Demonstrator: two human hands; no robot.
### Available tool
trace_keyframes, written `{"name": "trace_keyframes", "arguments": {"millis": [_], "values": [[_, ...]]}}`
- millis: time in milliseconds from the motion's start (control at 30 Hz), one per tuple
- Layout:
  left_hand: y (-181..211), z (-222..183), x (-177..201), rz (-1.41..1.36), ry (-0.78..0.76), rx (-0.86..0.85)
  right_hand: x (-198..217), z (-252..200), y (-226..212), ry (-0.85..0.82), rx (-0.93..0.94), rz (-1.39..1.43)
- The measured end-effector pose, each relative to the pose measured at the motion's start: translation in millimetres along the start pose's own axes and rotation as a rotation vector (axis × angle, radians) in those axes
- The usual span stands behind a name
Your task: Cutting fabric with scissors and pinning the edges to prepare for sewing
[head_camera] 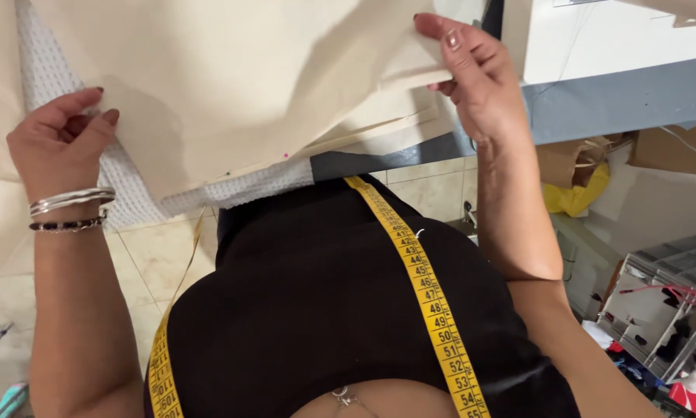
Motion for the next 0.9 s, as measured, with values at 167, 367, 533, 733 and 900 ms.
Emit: {"name": "trace_keyframes", "arguments": {"millis": [167,367,533,733,900], "values": [[16.2,-4.5,5.4,-0.111,0.070,-0.037,-7.5,-6.0,-15.7,-0.029,0.116,-0.296],[10.1,1.7,-2.7,-0.211,0.100,-0.069,36.1,-3.3,38.5,-0.001,-0.015,-0.255],[12.6,18.2,-10.6,-0.263,0.029,-0.098,51.7,27.1,58.0,0.118,0.133,-0.206],[48.7,47.5,-18.1,-0.013,0.010,-0.139,32.2,71.9,42.2,0.078,0.148,-0.223],[49.1,67.2,-25.6,0.157,-0.012,-0.392,19.0,83.7,19.3,0.116,0.175,-0.527]]}}
Point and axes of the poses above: each hand's wrist, its own z-axis towards the middle knuckle, its own x-axis out of the back of the hand, y = z × x, the point moved 8 cm from there along z, towards the middle knuckle, and after that the axes turned 7 degrees about z, right-handed, at the moved point
